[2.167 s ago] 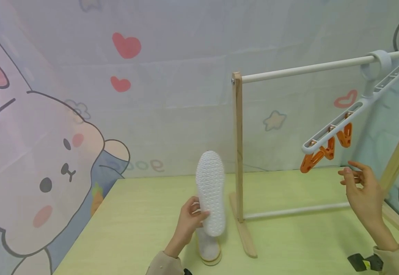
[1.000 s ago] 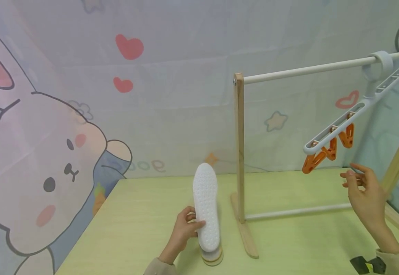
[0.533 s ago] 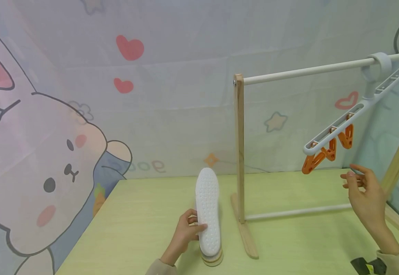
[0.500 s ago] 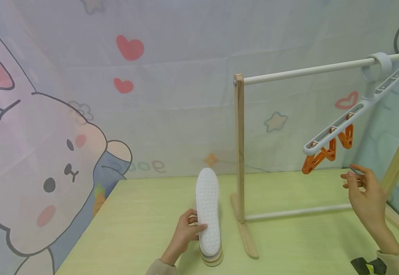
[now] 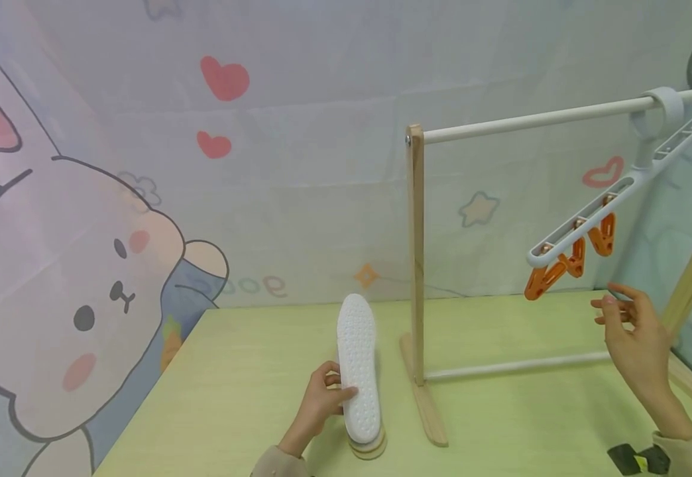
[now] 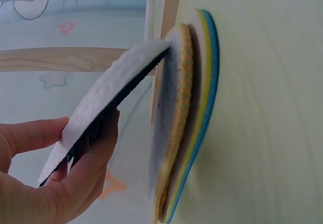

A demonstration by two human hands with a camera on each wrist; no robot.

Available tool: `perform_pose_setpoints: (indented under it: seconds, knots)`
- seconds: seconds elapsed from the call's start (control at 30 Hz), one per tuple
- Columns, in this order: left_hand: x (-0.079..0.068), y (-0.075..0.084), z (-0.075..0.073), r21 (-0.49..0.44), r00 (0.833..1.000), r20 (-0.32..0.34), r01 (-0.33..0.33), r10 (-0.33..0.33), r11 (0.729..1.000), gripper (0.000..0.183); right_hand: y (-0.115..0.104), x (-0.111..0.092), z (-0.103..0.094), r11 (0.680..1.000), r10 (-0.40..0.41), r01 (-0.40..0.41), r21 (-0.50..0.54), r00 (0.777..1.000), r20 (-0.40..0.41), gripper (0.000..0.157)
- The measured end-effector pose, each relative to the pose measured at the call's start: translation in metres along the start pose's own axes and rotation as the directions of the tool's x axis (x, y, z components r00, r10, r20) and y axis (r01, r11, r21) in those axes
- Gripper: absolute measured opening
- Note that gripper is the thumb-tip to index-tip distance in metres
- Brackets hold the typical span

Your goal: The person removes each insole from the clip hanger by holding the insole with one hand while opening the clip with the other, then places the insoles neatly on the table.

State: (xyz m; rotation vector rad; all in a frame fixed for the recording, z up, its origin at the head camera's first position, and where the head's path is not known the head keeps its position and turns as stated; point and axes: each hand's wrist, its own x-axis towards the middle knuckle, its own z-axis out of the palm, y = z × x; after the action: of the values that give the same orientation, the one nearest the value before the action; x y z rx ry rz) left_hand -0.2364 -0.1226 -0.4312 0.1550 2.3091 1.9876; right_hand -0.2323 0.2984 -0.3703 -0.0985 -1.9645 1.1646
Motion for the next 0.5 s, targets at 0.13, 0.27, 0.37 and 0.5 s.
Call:
perform_pose_setpoints:
  seconds: [0.13,0.27,0.37,0.5]
  knots:
    - [0.0012,-0.001,0.0004,0.02,1.0,-0.011,0.004,-0.003,1.0,0.03,0.0014,-0.0004,0.0002,1.0,-0.004,0.004,-0.005,1.0,-0.003,0.027]
    - [0.0023,-0.001,0.0002,0.033,1.0,-0.017,-0.001,0.001,0.999,0.029,0.0022,0.0,0.0006,1.0,-0.002,0.002,-0.003,1.0,-0.004,0.026]
    - [0.0028,-0.0015,0.0,0.039,1.0,-0.019,-0.007,0.008,0.999,0.029,0.0023,-0.0001,0.0004,1.0,-0.001,0.001,0.003,1.0,-0.002,0.027]
    - [0.0028,-0.0027,0.0,0.042,1.0,-0.018,-0.014,0.015,0.999,0.031,0.0028,-0.0006,-0.0002,1.0,0.001,-0.001,0.005,1.0,0.006,0.027]
